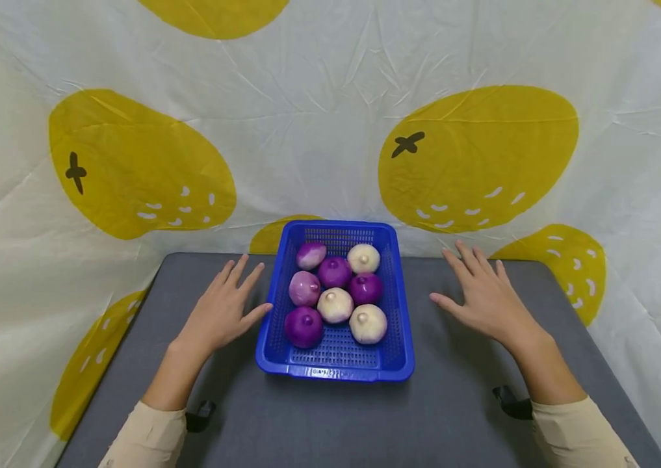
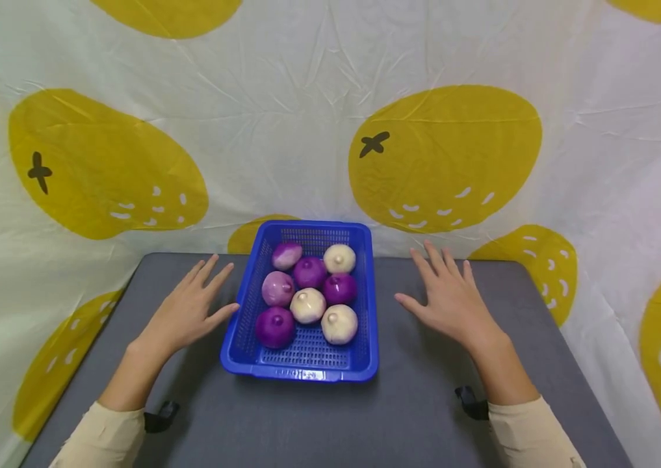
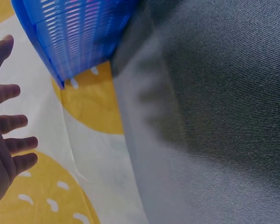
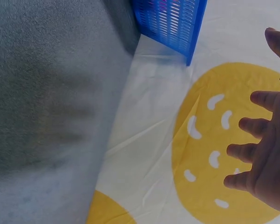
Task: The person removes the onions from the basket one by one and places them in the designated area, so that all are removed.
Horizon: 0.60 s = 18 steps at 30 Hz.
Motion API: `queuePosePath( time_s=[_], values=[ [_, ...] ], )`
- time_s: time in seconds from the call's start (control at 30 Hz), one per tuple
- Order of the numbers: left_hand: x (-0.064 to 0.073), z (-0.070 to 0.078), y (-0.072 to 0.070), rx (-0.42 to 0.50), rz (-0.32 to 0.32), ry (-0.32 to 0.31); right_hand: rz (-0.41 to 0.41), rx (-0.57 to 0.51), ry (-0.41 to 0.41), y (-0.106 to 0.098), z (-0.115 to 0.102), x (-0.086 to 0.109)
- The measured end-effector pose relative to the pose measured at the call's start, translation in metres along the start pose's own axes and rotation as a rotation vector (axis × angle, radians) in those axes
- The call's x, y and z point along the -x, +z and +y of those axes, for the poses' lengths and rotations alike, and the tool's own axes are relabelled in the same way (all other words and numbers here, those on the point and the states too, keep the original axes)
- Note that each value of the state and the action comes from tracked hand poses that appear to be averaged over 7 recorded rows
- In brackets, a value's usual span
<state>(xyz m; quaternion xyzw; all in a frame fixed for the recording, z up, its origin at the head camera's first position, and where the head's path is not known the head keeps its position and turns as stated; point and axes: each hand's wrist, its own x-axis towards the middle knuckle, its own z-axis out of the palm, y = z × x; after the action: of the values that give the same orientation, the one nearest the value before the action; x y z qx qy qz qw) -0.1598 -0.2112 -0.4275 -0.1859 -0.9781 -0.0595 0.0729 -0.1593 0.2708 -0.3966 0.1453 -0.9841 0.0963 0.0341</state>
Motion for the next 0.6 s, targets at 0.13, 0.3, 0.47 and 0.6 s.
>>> queuePosePath(
  time_s=[0.13,0.3,0.47,0.6],
  values=[
    [-0.005,0.002,0.001,0.005,0.003,0.032,0.011,0.026,-0.033,-0.002,-0.003,-0.004],
    [-0.011,0.004,0.001,0.018,-0.012,0.045,-0.014,0.048,-0.064,-0.006,-0.011,-0.011],
    [-0.018,0.006,0.001,0.043,-0.024,0.047,-0.041,0.062,-0.105,-0.007,-0.018,-0.019],
    [-0.025,0.009,0.0,0.08,-0.057,0.026,-0.046,0.054,-0.172,-0.003,-0.024,-0.027]
  ],
)
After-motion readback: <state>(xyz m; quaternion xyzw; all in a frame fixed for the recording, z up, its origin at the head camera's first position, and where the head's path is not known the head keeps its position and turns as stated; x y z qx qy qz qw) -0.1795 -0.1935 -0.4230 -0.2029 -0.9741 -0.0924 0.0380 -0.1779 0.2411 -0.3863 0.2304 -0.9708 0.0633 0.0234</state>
